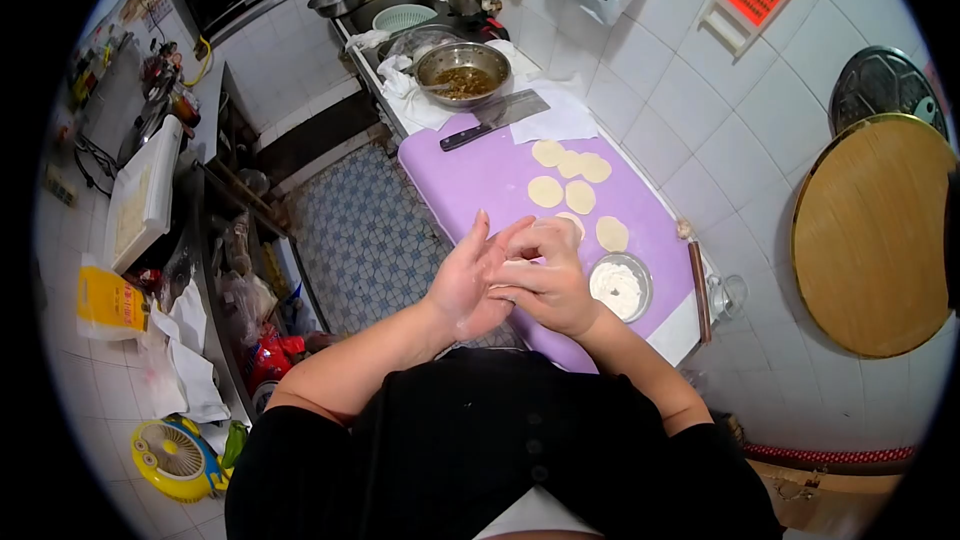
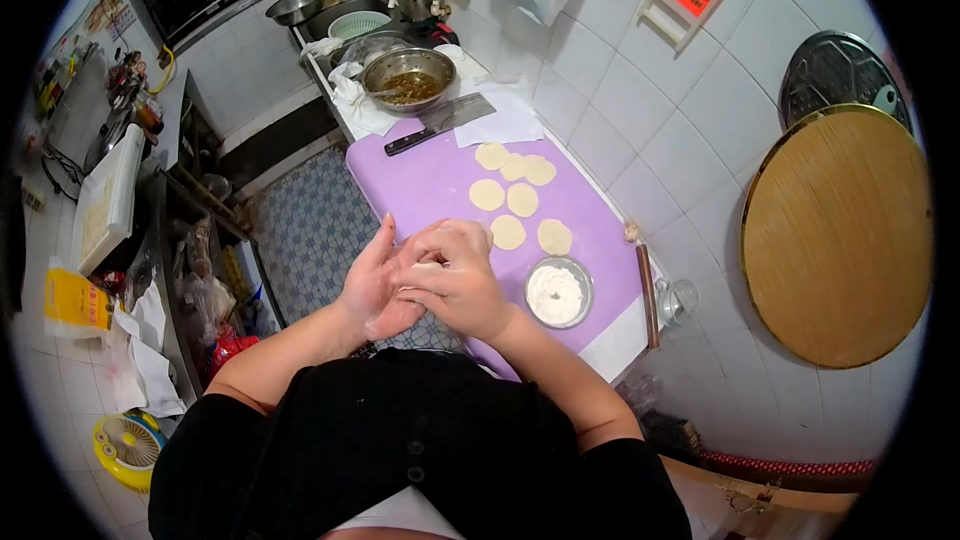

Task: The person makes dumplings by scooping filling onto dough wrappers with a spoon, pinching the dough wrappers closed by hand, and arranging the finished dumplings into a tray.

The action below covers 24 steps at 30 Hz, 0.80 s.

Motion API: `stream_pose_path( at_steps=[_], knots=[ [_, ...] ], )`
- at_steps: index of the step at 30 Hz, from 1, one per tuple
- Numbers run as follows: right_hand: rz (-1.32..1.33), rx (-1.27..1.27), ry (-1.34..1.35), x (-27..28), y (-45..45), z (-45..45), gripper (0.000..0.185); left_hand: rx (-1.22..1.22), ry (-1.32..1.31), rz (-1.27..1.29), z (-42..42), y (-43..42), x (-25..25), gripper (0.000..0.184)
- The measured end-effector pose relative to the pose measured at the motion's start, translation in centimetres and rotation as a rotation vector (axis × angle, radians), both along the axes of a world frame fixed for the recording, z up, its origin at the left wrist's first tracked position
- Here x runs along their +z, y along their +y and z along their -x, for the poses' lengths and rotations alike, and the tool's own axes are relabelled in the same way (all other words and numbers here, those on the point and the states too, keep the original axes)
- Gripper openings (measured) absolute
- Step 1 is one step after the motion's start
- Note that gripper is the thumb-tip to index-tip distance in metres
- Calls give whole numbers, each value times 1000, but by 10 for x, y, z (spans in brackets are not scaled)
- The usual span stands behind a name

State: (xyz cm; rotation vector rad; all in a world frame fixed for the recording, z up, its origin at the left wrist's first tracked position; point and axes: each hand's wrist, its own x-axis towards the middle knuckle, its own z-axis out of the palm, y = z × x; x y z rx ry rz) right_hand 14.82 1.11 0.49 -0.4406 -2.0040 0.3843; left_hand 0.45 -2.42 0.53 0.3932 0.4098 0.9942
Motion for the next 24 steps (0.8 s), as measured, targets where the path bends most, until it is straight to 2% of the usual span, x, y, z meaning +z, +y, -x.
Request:
stream_pose_path(
  at_steps=[7,10,11,13,15,17,24],
  knots=[
    [-32,127,-89,-6,14,-4,12,33,-27,142,-1,4,2,78],
    [-27,154,-117,-10,20,-7,11,-50,-162,-16,1,9,-10,76],
    [-30,156,-118,-11,21,-8,12,-22,-142,18,-1,9,-9,74],
    [104,-1,-30,-4,13,-6,14,32,-95,78,-6,9,0,71],
    [119,-80,-14,0,10,-8,16,149,-21,49,-10,6,-6,63],
    [20,-94,-77,0,12,-16,17,215,-10,20,-14,6,-8,55],
    [113,-116,160,-16,10,-12,25,330,-74,-126,-26,8,-21,46]
  ],
)
